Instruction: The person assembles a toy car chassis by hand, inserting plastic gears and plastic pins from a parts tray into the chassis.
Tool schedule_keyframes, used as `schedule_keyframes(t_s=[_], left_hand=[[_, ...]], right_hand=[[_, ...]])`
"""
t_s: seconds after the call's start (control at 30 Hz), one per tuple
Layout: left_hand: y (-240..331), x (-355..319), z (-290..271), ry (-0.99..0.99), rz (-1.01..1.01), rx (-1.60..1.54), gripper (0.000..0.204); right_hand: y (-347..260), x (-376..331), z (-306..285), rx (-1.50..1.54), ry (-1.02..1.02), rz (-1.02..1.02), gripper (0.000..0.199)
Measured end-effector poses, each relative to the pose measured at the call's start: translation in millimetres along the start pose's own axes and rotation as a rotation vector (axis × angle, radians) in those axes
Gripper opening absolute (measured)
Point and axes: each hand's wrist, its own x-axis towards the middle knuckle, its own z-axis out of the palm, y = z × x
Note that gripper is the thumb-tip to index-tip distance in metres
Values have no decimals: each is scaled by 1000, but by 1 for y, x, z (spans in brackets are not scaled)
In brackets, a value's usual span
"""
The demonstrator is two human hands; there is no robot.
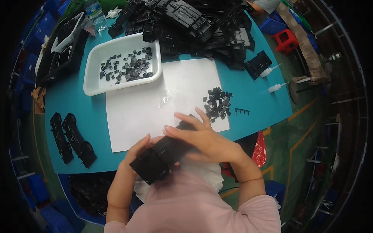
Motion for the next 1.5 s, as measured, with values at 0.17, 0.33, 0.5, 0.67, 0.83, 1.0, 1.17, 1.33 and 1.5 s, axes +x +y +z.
schedule_keyframes(t_s=[0.17,0.33,0.5,0.67,0.83,1.0,1.17,1.33,1.5], left_hand=[[-5,-3,-5,-33,160,111,67],[-7,-11,-12,84,331,30,76],[-1,-31,-23,129,446,107,86],[-4,-29,-14,166,510,92,74],[-9,-21,-18,108,460,-35,62],[-12,-21,-18,103,442,-50,59],[-12,-23,-19,103,438,-45,63],[-9,-31,-16,159,481,-169,51],[-7,-34,1,315,784,162,50]], right_hand=[[16,5,-13,90,456,161,74],[55,-5,-5,186,685,464,16],[64,-13,-5,-56,651,515,18],[72,1,-4,-280,584,441,17],[78,11,-7,-402,460,492,16],[78,18,-14,-351,378,524,16],[77,28,-9,-341,327,592,13],[68,31,-12,-237,364,672,8],[65,24,-18,-29,436,694,10]])
